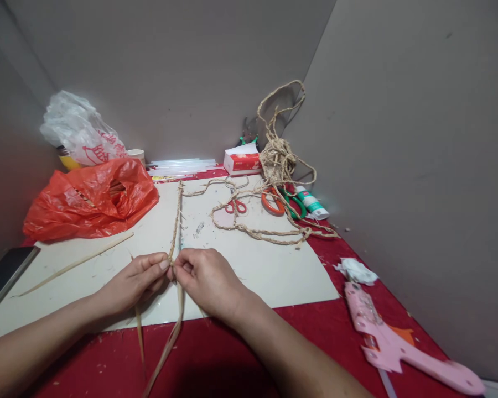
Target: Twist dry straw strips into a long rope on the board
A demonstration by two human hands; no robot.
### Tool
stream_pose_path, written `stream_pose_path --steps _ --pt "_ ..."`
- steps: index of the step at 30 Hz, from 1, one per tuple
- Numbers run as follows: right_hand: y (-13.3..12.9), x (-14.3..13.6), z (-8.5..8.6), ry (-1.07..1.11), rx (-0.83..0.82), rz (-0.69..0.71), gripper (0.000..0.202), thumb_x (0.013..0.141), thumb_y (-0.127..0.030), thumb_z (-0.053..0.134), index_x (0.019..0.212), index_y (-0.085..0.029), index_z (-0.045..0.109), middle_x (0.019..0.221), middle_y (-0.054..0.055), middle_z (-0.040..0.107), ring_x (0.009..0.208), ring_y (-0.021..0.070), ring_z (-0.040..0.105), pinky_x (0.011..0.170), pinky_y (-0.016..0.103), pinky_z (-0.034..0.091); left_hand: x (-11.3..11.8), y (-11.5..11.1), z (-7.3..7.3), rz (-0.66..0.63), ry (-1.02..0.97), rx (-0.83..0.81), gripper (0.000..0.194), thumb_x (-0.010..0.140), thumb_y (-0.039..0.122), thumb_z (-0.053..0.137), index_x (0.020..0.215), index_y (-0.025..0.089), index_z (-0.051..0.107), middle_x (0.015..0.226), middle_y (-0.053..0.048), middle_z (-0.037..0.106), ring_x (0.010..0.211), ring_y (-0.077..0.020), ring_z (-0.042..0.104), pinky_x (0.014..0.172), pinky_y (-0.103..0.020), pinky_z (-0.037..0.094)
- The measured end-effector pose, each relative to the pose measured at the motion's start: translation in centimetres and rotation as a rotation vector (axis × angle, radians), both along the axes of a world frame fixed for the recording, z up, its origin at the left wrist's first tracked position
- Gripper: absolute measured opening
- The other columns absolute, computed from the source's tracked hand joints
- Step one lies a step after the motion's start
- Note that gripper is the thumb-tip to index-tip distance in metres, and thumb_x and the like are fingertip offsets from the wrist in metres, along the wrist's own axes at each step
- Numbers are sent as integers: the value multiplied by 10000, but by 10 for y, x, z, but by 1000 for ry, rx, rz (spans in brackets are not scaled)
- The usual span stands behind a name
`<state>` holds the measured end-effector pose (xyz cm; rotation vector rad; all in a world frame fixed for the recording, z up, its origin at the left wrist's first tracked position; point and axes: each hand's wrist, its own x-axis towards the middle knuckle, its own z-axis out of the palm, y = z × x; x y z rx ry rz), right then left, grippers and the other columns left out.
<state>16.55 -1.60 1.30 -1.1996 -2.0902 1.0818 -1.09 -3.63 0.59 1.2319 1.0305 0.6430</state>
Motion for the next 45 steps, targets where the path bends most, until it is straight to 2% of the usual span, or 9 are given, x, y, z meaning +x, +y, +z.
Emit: stream_pose_path --steps 7,15,21,25,28,30,33,38,45 --pt "0 -1 -5 79 34 -21 85 788 -169 531 728 -179 590 597 -28 583 537 89 493 541 194 359 -1 -1 -3 -21 -47 24 329 891 459 422 741 168 450 564 68 312 510 -73 229 473 -218 186" --pt "-2 -1 -7 23 140 -7 150 797 -168 524 784 -163 673 645 3 640 572 105 536 563 210 377 -1 0 -3 -13 13 82 322 886 432 449 721 156 446 611 59 332 558 -69 266 513 -203 248" --pt "-2 2 1 108 106 92 199 818 -142 489 851 -167 684 715 6 674 620 104 573 603 201 412 2 2 0 57 44 26 304 884 373 439 668 159 459 476 85 307 433 -50 217 421 -193 178" --pt "2 6 3 65 165 33 211 800 -157 526 941 -167 682 774 22 683 623 110 566 616 216 422 1 2 -1 80 -11 -22 298 865 383 458 667 160 474 441 95 287 398 -43 190 395 -180 143" --pt "6 8 2 18 219 14 278 781 -198 577 1046 -174 658 933 53 679 686 122 568 647 228 425 0 3 -1 85 -26 -38 299 861 384 462 662 161 480 420 99 270 383 -41 178 385 -176 126" --pt "8 10 0 -11 175 49 309 795 -235 578 1091 -183 649 955 56 677 724 131 575 663 232 423 0 3 -1 85 -30 -48 299 861 382 460 661 161 484 414 98 268 379 -41 177 382 -174 124" --pt "11 12 -2 -17 25 132 251 836 -266 527 1009 -175 684 800 29 669 683 127 557 640 227 404 0 3 -1 76 -31 -51 296 858 377 468 657 160 491 412 94 281 377 -41 181 376 -177 129" --pt "14 13 -7 135 -186 213 212 832 -264 528 901 -140 685 690 -3 581 618 99 469 569 203 358 0 4 0 52 -27 -46 297 861 371 462 651 163 487 415 93 280 382 -44 179 375 -181 134" --pt "17 13 -3 148 -233 186 169 831 -257 516 801 -122 614 651 -19 518 602 91 428 557 197 342 -1 4 2 29 11 -53 301 873 375 447 654 169 472 427 89 297 376 -48 187 369 -191 133"
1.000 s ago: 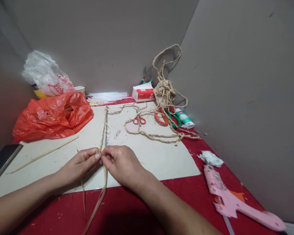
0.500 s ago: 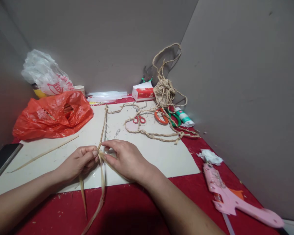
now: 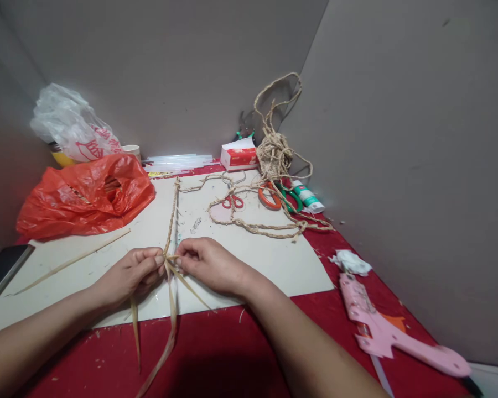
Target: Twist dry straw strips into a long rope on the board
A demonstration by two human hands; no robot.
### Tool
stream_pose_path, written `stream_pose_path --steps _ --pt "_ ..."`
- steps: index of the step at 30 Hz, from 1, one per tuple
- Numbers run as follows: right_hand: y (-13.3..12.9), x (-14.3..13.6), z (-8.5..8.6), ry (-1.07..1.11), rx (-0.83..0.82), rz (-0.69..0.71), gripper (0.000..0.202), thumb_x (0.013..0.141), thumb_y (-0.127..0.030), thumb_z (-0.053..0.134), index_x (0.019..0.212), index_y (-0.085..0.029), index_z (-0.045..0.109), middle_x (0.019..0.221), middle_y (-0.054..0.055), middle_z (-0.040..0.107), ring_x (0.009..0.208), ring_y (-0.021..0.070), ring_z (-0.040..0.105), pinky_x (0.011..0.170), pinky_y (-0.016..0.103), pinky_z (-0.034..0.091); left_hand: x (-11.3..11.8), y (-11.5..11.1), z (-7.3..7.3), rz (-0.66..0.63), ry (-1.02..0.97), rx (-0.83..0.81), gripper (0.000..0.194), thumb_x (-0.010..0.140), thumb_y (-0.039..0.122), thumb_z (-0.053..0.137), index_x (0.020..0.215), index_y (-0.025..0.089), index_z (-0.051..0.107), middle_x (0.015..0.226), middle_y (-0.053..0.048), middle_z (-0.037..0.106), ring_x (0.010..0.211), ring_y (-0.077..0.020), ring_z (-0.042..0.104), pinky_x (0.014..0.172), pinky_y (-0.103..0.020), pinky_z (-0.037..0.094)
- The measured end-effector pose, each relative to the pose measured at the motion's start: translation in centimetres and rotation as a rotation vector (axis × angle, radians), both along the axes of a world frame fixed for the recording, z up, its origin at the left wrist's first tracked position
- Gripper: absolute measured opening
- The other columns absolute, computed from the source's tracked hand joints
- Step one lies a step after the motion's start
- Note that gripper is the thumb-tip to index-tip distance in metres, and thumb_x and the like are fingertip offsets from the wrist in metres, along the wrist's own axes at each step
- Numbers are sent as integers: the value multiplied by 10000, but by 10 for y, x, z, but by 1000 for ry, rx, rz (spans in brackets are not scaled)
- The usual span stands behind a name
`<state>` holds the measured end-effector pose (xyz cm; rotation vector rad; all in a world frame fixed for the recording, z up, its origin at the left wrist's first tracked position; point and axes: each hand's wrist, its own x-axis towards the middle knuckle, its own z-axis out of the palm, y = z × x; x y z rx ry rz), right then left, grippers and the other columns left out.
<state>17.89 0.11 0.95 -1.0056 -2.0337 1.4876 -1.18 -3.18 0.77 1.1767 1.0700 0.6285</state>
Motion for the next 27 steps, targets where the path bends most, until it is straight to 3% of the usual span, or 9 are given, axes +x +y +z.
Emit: stream_pose_path --steps 5,10,14,18,20,23,25,27 --pt "4 4 1 -34 -19 20 190 833 -248 490 848 -129 637 646 -22 503 593 91 410 555 203 331 -1 1 -2 -5 17 13 312 874 391 447 660 166 482 431 89 296 384 -50 188 377 -198 133" --pt "0 6 9 -96 -92 5 257 836 -321 496 705 -126 600 572 -25 484 529 81 394 505 195 314 2 -1 -3 18 70 58 305 873 372 453 658 160 497 458 85 308 414 -53 214 399 -187 169" --pt "-16 -2 16 -85 -254 32 251 856 -290 437 703 -140 567 527 -24 510 445 73 406 453 185 318 6 -3 -4 27 55 159 294 868 327 458 645 147 524 550 37 468 508 -66 380 531 -184 336" --pt "-31 -17 16 -105 -251 -33 232 849 -225 401 701 -149 562 538 -5 569 480 91 489 500 187 375 8 -5 -3 -31 2 196 337 881 328 405 639 146 552 614 -16 585 591 -106 510 618 -219 394" --pt "-36 -23 14 -172 -175 -53 251 842 -202 389 669 -150 563 558 14 604 499 100 519 522 197 381 7 -5 -2 -35 -13 193 349 876 348 411 619 149 540 574 -7 568 554 -102 495 575 -213 376" --pt "-43 -31 11 -367 109 -124 284 846 -214 390 646 -152 582 637 59 657 565 132 565 544 226 364 5 -5 -3 18 -14 182 337 840 362 481 574 156 482 502 43 448 480 -70 377 502 -195 305" --pt "-48 -36 9 -516 313 -183 276 855 -230 393 728 -153 625 724 93 685 636 173 602 568 258 355 4 -5 -6 51 -20 159 343 816 362 516 550 159 444 477 71 349 458 -57 286 471 -191 253" --pt "-54 -41 7 -634 448 -210 284 867 -231 380 826 -154 650 791 119 698 678 207 625 585 283 350 2 -6 -9 56 -50 138 317 797 357 541 566 154 464 486 71 360 470 -57 297 481 -189 260"
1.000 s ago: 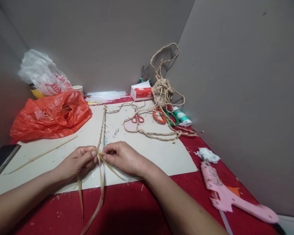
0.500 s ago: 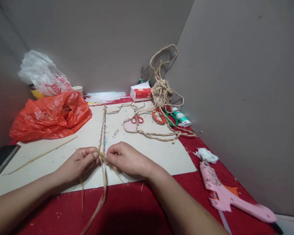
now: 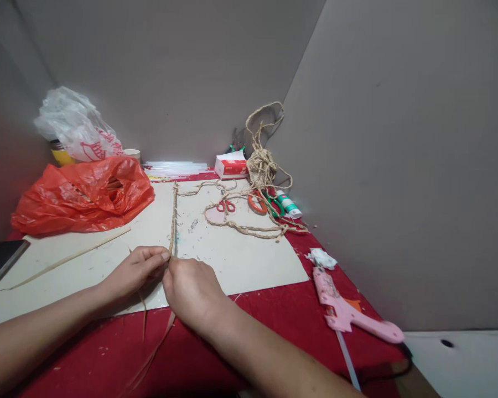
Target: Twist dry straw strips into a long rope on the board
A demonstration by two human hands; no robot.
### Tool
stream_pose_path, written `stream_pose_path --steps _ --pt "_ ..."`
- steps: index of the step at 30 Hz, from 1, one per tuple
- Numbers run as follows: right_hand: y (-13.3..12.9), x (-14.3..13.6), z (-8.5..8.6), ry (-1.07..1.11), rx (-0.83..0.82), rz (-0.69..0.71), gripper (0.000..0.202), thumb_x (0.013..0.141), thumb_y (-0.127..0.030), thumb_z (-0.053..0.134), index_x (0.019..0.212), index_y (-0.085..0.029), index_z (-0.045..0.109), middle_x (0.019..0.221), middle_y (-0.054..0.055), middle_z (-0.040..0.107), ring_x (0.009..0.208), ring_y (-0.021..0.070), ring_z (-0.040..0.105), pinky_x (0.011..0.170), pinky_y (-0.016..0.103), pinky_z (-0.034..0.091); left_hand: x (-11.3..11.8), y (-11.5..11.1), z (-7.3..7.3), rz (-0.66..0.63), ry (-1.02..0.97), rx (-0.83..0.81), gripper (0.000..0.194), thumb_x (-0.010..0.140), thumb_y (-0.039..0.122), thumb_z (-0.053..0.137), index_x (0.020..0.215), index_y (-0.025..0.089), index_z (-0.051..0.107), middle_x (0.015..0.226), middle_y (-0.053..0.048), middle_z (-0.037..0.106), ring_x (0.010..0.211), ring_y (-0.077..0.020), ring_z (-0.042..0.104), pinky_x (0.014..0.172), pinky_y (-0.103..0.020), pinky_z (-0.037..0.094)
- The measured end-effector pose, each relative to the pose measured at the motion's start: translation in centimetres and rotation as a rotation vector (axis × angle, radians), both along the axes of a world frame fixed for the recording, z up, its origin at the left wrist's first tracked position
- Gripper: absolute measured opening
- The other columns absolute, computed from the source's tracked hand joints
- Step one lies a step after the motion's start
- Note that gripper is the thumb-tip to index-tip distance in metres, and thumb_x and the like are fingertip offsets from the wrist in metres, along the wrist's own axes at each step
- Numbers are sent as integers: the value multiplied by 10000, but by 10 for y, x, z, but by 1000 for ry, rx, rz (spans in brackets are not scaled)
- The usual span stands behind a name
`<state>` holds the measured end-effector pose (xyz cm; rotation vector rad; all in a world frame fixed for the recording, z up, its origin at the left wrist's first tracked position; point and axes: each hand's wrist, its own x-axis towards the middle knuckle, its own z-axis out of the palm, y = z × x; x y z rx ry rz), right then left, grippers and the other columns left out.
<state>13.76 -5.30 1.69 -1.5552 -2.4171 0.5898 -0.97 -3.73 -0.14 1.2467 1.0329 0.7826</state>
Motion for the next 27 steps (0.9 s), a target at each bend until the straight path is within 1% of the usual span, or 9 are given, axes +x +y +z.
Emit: stream_pose_path --steps 3,6,8,10,13,16,20,23,27 --pt "-10 -6 1 -108 71 10 313 889 -223 350 911 -150 654 801 128 702 661 218 636 578 295 341 -2 -1 -4 -20 -61 -12 243 772 334 579 639 135 539 588 18 529 561 -84 443 566 -204 351" --pt "-19 -2 8 -126 48 62 335 908 -269 352 847 -156 662 741 115 697 614 206 624 563 292 333 -2 -1 -2 -29 -83 -42 227 769 337 589 695 122 577 645 -16 592 589 -101 494 591 -219 376" --pt "-21 7 15 -56 22 53 375 912 -356 374 749 -173 657 675 91 679 583 188 601 550 283 332 -3 -1 3 -25 -98 -58 234 763 349 597 714 120 588 613 -5 579 542 -88 468 551 -207 353" --pt "-17 16 20 83 70 -38 374 903 -411 402 746 -181 653 687 74 669 619 177 591 575 273 359 -4 -1 10 -27 -121 -78 239 754 355 611 709 121 587 553 24 533 476 -65 402 492 -190 300" --pt "-4 23 19 326 151 -156 276 856 -366 505 992 -163 632 916 91 671 804 184 592 706 276 417 -4 0 17 -55 -147 -114 246 752 362 622 688 130 567 448 78 405 391 -38 252 421 -186 178" --pt "12 17 10 523 -77 -75 363 781 -286 591 1114 -142 577 993 90 650 865 180 583 758 275 438 -3 0 17 -80 -173 -137 260 745 374 630 669 143 538 410 100 333 367 -33 186 407 -196 125" --pt "23 7 0 637 -528 51 172 795 -202 497 915 -118 587 697 7 588 562 102 502 550 215 401 -4 1 13 -117 -167 -142 261 736 379 625 672 148 521 449 80 388 385 -40 222 412 -195 139" --pt "26 9 1 595 -544 110 126 798 -191 480 799 -114 581 614 -32 483 533 76 395 503 189 323 -8 3 9 -115 -71 -80 274 762 381 585 640 156 488 479 74 377 419 -48 246 427 -188 178" --pt "33 16 5 499 -514 214 210 833 -279 482 766 -116 597 613 -41 427 575 81 356 524 190 303 -13 4 10 -159 125 44 248 796 356 517 656 150 513 583 40 442 528 -81 348 495 -189 287"
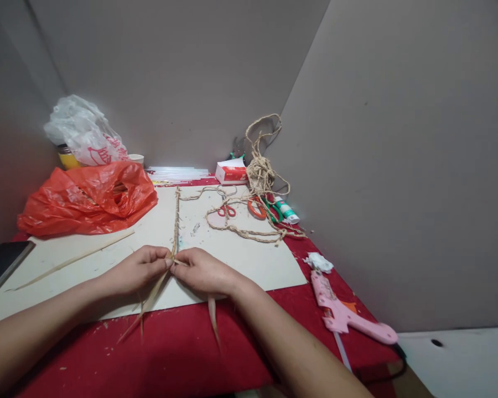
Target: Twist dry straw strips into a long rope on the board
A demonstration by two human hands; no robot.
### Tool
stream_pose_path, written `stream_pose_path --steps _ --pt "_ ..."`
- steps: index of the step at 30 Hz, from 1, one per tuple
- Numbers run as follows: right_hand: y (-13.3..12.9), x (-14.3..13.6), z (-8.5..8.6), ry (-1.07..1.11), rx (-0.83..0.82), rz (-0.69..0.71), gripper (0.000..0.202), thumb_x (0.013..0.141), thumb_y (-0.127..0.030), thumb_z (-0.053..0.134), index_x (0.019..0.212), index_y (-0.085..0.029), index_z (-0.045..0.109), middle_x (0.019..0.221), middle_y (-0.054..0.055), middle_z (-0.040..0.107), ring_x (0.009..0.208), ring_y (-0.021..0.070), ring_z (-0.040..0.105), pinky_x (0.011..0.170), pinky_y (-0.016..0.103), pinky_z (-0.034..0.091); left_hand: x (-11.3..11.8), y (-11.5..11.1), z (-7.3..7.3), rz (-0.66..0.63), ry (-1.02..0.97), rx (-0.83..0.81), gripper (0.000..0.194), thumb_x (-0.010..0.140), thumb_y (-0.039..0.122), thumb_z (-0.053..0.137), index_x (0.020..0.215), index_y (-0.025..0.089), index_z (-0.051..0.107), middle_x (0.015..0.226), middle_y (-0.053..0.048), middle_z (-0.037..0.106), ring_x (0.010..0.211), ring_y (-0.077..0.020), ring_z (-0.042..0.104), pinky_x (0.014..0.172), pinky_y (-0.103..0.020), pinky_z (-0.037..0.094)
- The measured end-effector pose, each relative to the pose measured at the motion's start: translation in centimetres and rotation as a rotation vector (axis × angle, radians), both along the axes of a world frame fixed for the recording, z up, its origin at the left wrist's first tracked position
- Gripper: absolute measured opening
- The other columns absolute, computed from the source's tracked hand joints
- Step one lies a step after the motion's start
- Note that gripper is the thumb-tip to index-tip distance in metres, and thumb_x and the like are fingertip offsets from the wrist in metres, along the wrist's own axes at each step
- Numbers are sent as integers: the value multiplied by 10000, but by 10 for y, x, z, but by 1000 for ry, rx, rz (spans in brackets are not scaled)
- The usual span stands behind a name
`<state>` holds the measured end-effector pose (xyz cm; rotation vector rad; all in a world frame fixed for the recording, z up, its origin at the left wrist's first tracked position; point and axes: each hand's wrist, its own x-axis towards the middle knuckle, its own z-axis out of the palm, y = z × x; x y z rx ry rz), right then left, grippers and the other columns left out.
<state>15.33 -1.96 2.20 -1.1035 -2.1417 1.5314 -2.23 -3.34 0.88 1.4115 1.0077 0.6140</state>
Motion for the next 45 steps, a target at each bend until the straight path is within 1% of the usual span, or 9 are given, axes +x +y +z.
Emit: stream_pose_path --steps 5,9,15,20,26,31,37,40,45 --pt "12 2 -7 -13 -81 39 280 855 -232 415 655 -122 577 555 -38 418 524 74 353 495 183 295 1 -1 6 -50 229 195 225 817 284 436 695 152 570 638 10 528 605 -122 431 566 -215 342" --pt "14 0 -15 91 -296 38 271 850 -253 423 627 -142 529 473 -66 376 412 56 274 397 181 214 1 -2 7 -21 387 335 216 817 260 420 658 172 538 610 12 520 579 -128 425 546 -219 320" --pt "7 -7 -17 243 -603 -183 246 811 -274 450 591 -169 477 382 -103 306 308 43 142 312 190 95 -3 -1 6 -45 435 374 209 824 237 401 673 174 530 630 1 545 587 -131 440 562 -224 323" --pt "-2 -13 -19 259 -484 -326 228 754 -208 454 554 -151 548 334 -91 291 305 50 165 336 214 85 0 -4 12 -94 352 247 207 837 239 376 718 167 529 676 -2 540 636 -137 465 587 -226 351" --pt "-10 -19 -19 256 -352 -456 229 696 -157 476 468 -161 482 367 -78 317 368 50 220 410 203 204 10 -19 12 5 257 108 205 865 323 385 779 177 502 573 29 497 510 -112 442 490 -209 353" --pt "-13 -22 -18 345 -401 -481 248 685 -144 454 441 -175 421 354 -75 303 378 57 238 412 196 221 15 -29 7 27 293 7 276 903 392 308 1005 185 459 486 54 485 367 -115 443 375 -199 334" --pt "-17 -25 -16 476 -540 -448 262 695 -196 522 448 -171 437 331 -89 290 321 37 167 342 194 155 19 -33 4 64 253 81 279 897 302 340 1131 180 433 533 53 515 427 -97 472 438 -183 376" --pt "-17 -23 -17 486 -554 -395 256 718 -251 534 484 -161 483 340 -78 338 306 34 177 325 199 128 19 -33 6 38 214 21 322 879 306 383 1172 177 422 579 40 554 433 -94 477 427 -183 355" --pt "-14 -17 -18 448 -554 -421 257 694 -289 593 508 -163 470 352 -95 322 315 28 183 328 203 99 2 -14 18 -1 262 -31 281 823 340 455 938 130 602 490 51 478 418 -89 400 429 -199 305"
